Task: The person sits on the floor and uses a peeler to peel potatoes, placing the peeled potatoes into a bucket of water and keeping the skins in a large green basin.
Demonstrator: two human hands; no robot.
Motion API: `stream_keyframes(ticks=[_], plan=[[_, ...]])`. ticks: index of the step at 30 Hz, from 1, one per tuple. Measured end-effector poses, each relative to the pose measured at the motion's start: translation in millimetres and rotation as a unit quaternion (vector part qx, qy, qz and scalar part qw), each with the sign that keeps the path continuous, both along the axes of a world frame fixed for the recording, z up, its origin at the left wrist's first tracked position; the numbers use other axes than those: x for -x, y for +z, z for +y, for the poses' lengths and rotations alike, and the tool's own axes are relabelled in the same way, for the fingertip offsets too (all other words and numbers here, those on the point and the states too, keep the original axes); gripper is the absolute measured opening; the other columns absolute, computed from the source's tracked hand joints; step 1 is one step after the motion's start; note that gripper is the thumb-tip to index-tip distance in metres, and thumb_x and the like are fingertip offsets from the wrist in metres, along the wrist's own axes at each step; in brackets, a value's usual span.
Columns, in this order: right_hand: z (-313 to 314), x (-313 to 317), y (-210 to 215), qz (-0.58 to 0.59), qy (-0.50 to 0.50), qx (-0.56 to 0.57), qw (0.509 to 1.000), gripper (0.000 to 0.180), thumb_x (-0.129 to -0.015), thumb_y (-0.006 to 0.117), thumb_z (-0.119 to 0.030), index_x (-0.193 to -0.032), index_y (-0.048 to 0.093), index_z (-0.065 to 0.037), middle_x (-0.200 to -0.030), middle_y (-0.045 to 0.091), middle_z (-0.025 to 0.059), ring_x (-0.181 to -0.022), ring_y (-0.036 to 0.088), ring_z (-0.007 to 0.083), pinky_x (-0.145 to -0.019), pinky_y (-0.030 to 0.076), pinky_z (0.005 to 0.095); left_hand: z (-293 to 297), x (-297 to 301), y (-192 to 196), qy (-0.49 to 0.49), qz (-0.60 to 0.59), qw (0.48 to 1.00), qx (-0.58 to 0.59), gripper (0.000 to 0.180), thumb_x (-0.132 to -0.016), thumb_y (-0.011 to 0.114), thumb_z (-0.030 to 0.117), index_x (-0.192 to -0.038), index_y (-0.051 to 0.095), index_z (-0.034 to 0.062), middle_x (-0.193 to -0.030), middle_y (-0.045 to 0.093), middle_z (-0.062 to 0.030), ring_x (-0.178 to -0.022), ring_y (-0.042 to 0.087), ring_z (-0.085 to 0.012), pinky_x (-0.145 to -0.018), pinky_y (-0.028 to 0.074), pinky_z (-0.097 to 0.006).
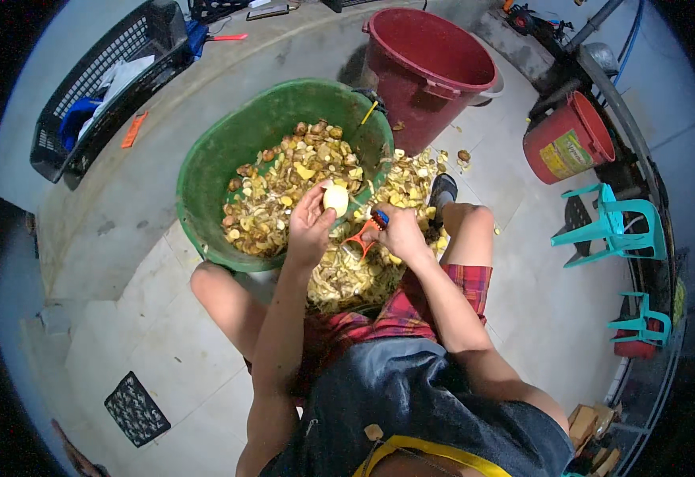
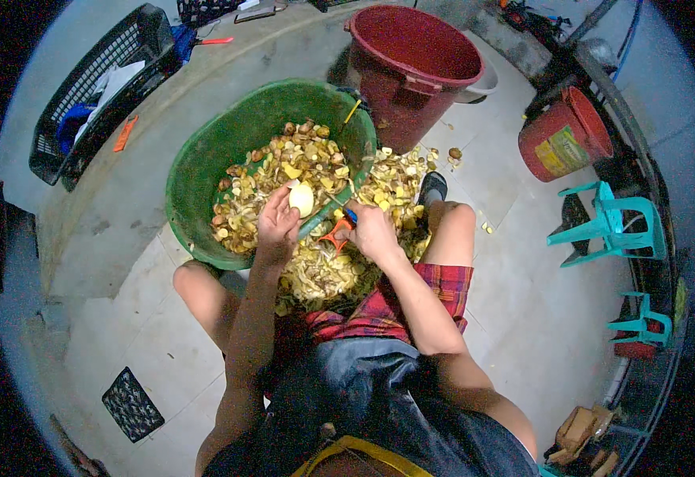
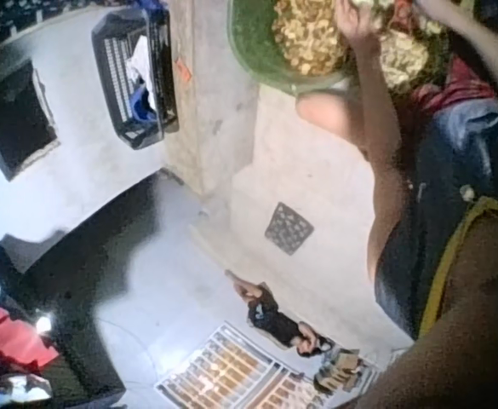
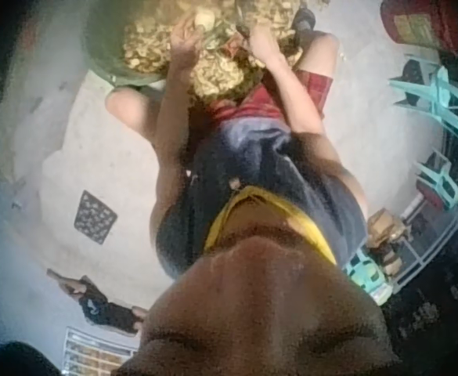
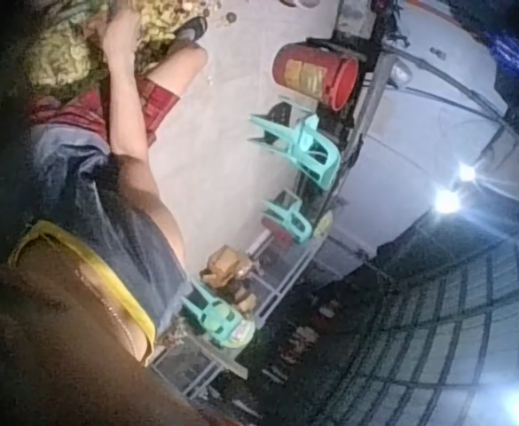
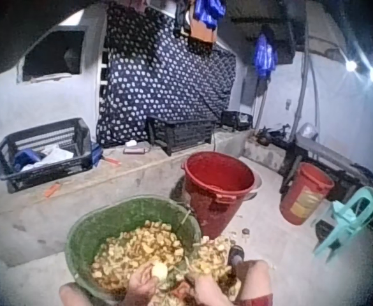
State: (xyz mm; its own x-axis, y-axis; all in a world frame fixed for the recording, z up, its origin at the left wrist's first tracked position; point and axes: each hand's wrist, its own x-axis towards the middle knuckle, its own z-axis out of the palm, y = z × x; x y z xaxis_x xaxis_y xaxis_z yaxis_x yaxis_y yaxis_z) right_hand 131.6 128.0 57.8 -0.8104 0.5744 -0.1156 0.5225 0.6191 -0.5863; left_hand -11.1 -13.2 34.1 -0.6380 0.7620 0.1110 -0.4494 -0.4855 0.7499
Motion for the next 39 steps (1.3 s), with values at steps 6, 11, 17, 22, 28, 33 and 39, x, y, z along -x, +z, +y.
stream_keyframes(ticks=[6,11,17,22,28,33,39], plan=[[-10,5,0,0.082,0.019,-0.004,0.996,0.052,-0.066,0.086,-0.028,-0.106,0.062,-0.004,-0.085,0.065,0.0210,-0.080,0.064,0.0368,-0.072,0.050,0.0424,3,3,-6,-0.004,-0.087,0.996,-0.032,0.046,-0.086,0.057,-0.006,-0.130,0.043,-0.0044,-0.121,0.055,-0.0141,-0.109,0.058,-0.0223,-0.096,0.048,-0.035],[-16,16,15,0.073,0.040,0.013,0.996,0.053,-0.068,0.083,-0.027,-0.112,0.062,-0.006,-0.090,0.066,0.0222,-0.087,0.064,0.0395,-0.075,0.051,0.0452,2,7,-9,0.022,-0.107,0.994,-0.004,0.042,-0.082,0.059,-0.011,-0.122,0.048,-0.0033,-0.118,0.056,-0.0143,-0.107,0.059,-0.0219,-0.096,0.048,-0.035],[-36,30,42,0.099,0.042,-0.049,0.993,0.045,-0.070,0.082,-0.021,-0.107,0.062,-0.005,-0.086,0.063,0.0196,-0.081,0.063,0.0415,-0.072,0.050,0.0456,0,6,-10,0.057,-0.088,0.994,-0.040,0.043,-0.078,0.064,-0.012,-0.117,0.049,-0.0028,-0.115,0.058,-0.0136,-0.108,0.059,-0.0223,-0.096,0.048,-0.036],[3,30,-2,0.018,0.014,-0.013,1.000,0.049,-0.067,0.084,-0.020,-0.107,0.064,-0.002,-0.085,0.066,0.0271,-0.083,0.066,0.0400,-0.073,0.052,0.0458,5,-5,-2,0.021,-0.099,0.991,-0.087,0.049,-0.079,0.069,0.004,-0.122,0.045,-0.0011,-0.117,0.058,-0.0153,-0.111,0.057,-0.0260,-0.102,0.045,-0.043],[-35,31,47,0.092,0.030,-0.046,0.994,0.046,-0.068,0.083,-0.020,-0.106,0.063,-0.003,-0.084,0.066,0.0256,-0.081,0.066,0.0405,-0.073,0.052,0.0458,0,-3,1,0.067,-0.096,0.993,-0.035,0.038,-0.080,0.061,-0.008,-0.115,0.046,-0.0015,-0.113,0.057,-0.0148,-0.104,0.059,-0.0225,-0.094,0.049,-0.036],[13,20,-17,0.071,0.006,-0.009,0.997,0.046,-0.066,0.085,-0.023,-0.100,0.062,-0.002,-0.072,0.061,0.0216,-0.076,0.064,0.0393,-0.065,0.050,0.0443,8,-12,11,0.034,-0.120,0.991,-0.056,0.037,-0.080,0.059,-0.010,-0.115,0.047,-0.0029,-0.107,0.060,-0.0154,-0.096,0.062,-0.0225,-0.088,0.051,-0.034],[6,7,-6,0.013,0.008,-0.007,1.000,0.052,-0.064,0.086,-0.019,-0.108,0.063,-0.002,-0.086,0.066,0.0241,-0.085,0.065,0.0409,-0.073,0.052,0.0449,3,-14,24,-0.042,-0.320,0.946,-0.021,0.036,-0.103,0.037,0.027,-0.123,0.043,-0.0024,-0.104,0.055,-0.0173,-0.092,0.055,-0.0264,-0.082,0.048,-0.036]])
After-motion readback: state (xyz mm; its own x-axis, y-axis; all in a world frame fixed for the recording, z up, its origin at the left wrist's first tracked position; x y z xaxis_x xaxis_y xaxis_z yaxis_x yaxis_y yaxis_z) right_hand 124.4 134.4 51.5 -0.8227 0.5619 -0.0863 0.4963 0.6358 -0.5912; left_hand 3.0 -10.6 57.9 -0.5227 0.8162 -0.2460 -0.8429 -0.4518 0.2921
